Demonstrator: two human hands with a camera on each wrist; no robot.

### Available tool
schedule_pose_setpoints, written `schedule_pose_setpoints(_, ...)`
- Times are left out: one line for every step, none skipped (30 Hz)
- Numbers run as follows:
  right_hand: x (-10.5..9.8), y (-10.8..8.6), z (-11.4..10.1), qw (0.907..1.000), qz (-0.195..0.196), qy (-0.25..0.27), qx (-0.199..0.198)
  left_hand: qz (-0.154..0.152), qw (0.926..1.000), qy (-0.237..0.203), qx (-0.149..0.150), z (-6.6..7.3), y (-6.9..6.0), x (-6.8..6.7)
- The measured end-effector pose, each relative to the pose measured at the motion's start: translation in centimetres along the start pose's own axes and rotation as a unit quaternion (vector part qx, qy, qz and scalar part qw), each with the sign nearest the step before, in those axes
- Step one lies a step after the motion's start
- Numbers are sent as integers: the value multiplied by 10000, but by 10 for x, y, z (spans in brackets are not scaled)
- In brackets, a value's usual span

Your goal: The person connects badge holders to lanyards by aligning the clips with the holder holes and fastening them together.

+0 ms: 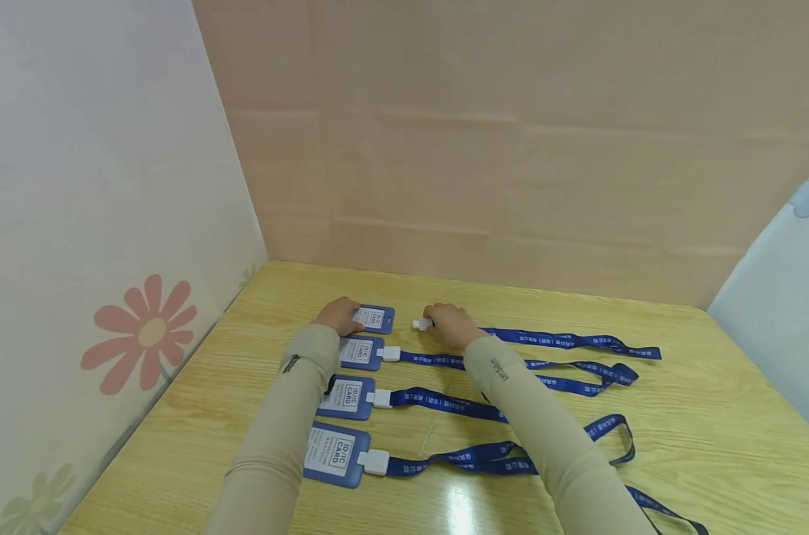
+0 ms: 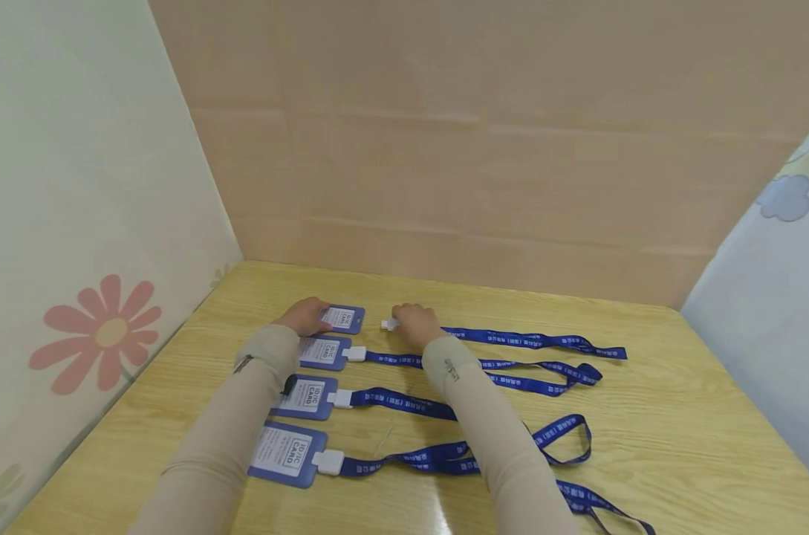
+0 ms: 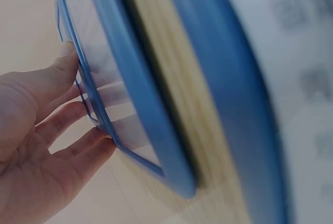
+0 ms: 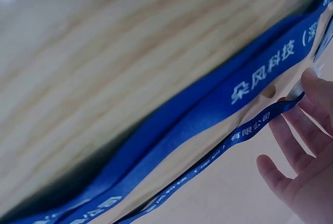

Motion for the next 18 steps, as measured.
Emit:
schedule_pose_setpoints(0, 0, 0, 10000, -1, 3, 1, 5, 10000, 24, 2, 0, 0, 0)
schedule_pose_setpoints(0, 0, 0, 10000, 3, 15, 4, 1, 10000, 42, 5, 0, -1, 0)
schedule_pose_setpoints(0, 0, -1, 10000, 18, 9, -8, 6, 10000, 67, 22, 1, -2, 0)
schedule_pose_setpoints(-1, 0, -1, 10000, 32, 2, -19, 11, 9999, 96, 40, 1, -2, -1)
schedule_pose_setpoints(0, 1, -1, 10000, 33, 2, -16, 6, 9999, 107, 47, 1, -3, -1)
schedule_pose_setpoints(0, 1, -1, 10000, 41, 11, -15, 8, 9999, 117, 58, 1, -3, -1)
schedule_pose_setpoints(0, 1, -2, 10000, 46, 14, -13, 2, 9999, 118, 61, 2, -4, -1)
schedule_pose_setpoints(0, 1, -2, 10000, 50, 4, -12, 5, 9999, 141, 78, 2, -4, -1)
schedule_pose_setpoints(0, 1, -2, 10000, 55, -13, -14, 3, 9999, 154, 80, 1, -4, -1)
schedule_pose_setpoints(1, 2, -2, 10000, 48, -11, -5, 11, 9998, 176, 90, 2, -5, -1)
schedule_pose_setpoints(1, 2, -3, 10000, 39, -11, 2, 13, 9998, 186, 87, 1, -5, -2)
schedule_pose_setpoints(2, 2, -3, 10000, 38, -14, 1, 20, 9997, 211, 97, 1, -5, -2)
schedule_pose_setpoints(2, 3, -3, 10000, 38, -28, -1, 19, 9997, 217, 86, 1, -5, -2)
schedule_pose_setpoints(3, 3, -3, 10000, 43, -37, -4, 22, 9997, 225, 83, 1, -4, -2)
schedule_pose_setpoints(3, 4, -3, 10000, 39, -44, -4, 16, 9997, 229, 76, 1, -4, -2)
schedule_pose_setpoints(3, 5, -3, 10000, 30, -41, 0, 17, 9997, 237, 86, 1, -4, -2)
schedule_pose_setpoints(3, 5, -3, 10000, 27, -37, 8, 3, 9997, 231, 77, 1, -3, -1)
schedule_pose_setpoints(3, 6, -4, 10000, 21, -36, 15, 10, 9996, 268, 108, 1, -3, -1)
Point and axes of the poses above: each hand's wrist, its own y-axis towards the middle knuckle, its own x-axis out of the palm, z = x × y, the point moved 3 cm from there along y, towards the middle knuckle, and after that the axes turned 7 degrees about -x, right-handed, at the moved point
